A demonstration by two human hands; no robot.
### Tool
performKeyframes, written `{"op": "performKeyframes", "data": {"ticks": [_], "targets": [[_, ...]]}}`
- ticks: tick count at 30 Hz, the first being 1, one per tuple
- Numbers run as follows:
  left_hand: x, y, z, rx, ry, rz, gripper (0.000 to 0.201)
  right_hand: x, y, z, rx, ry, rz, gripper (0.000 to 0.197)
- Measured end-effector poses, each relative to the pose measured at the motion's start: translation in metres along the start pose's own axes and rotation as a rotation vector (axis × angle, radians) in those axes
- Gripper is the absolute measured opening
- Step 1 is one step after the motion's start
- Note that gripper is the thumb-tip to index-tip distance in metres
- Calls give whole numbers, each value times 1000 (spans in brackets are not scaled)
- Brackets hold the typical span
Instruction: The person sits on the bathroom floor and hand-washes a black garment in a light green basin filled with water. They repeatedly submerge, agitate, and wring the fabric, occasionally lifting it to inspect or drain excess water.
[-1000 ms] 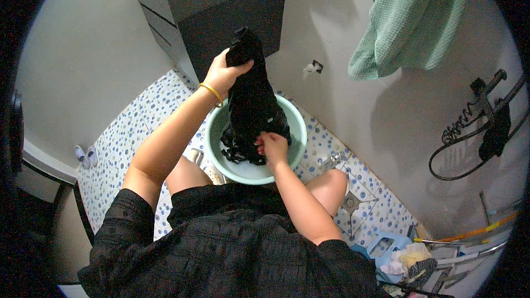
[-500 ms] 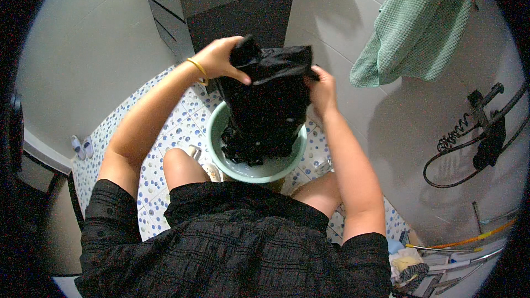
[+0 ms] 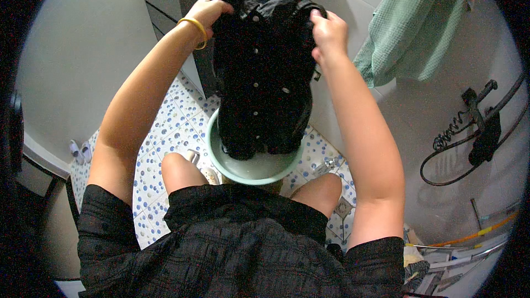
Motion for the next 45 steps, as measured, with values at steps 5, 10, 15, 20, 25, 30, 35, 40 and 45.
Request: {"op": "performKeyframes", "data": {"ticks": [5, 10, 15, 20, 25, 30, 35, 40, 45], "targets": [[-2, 53, 23, -613, -168, 160, 17, -52, 58, -2, 58, 153, 134, 18], [-28, 57, 10, -684, 16, 490, 15, -65, 43, -2, 274, 309, 448, 24], [-56, 63, 8, -481, 256, 657, 45, -57, 32, -16, -237, -10, 108, 63], [-68, 68, 40, -663, 322, 683, 48, -25, 11, -39, -226, -64, 42, 46], [-78, 66, 95, 45, 507, 500, 96, -45, 30, -3, -67, -33, -224, 24], [-124, 69, 121, 243, 738, 138, 142, -36, 74, 58, 212, -424, 336, 11], [-136, 107, 115, 100, 665, -134, 140, -72, 93, 108, 191, -342, 316, 15], [-81, 111, 186, -185, 250, 146, 116, -113, 95, 101, 256, -224, 342, 18], [-126, 91, 205, 533, 516, -96, 82, -112, 93, 74, 443, -59, 502, 21]]}}
Point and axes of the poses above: each hand's wrist, its own x-axis towards the middle knuckle, its own y-axis out of the palm, z = x × y, the point moved 2 cm from there along x, towards the middle knuckle, and after that the axes turned 14 degrees about y, right-handed, at the moved point
